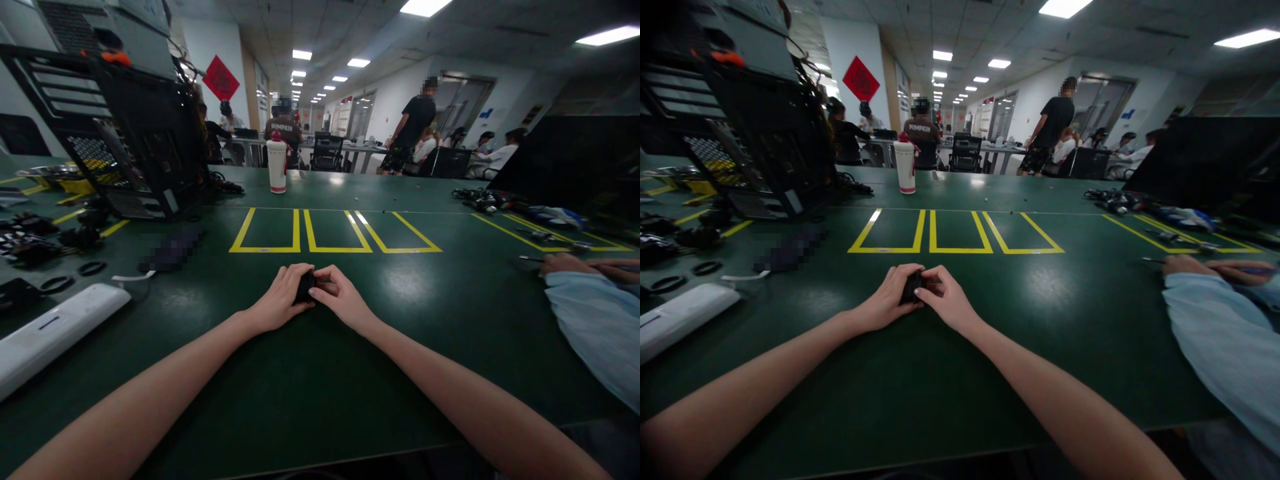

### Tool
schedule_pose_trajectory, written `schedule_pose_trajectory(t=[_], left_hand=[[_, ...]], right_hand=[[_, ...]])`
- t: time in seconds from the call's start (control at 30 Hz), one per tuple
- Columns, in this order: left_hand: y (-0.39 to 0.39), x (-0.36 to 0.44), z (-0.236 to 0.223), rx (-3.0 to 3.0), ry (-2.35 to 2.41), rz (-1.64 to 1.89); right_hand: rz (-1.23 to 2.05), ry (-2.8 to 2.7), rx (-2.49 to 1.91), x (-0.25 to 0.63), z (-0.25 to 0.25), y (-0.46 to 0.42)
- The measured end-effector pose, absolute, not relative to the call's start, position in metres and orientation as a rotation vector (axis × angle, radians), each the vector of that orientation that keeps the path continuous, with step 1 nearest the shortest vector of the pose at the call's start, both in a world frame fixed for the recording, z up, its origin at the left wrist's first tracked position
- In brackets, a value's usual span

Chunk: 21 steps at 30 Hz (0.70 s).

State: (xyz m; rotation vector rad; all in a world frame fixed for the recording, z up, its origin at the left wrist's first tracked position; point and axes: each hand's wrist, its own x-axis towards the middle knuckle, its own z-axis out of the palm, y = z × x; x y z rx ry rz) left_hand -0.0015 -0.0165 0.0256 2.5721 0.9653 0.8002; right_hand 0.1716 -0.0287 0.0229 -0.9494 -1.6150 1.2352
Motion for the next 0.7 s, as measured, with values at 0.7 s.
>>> schedule_pose_trajectory(t=[0.7], left_hand=[[-0.0164, -0.0027, 0.0229, 2.555, 0.968, 0.825]], right_hand=[[1.294, -1.621, -0.935, 0.1746, 0.0226, -0.0279]])
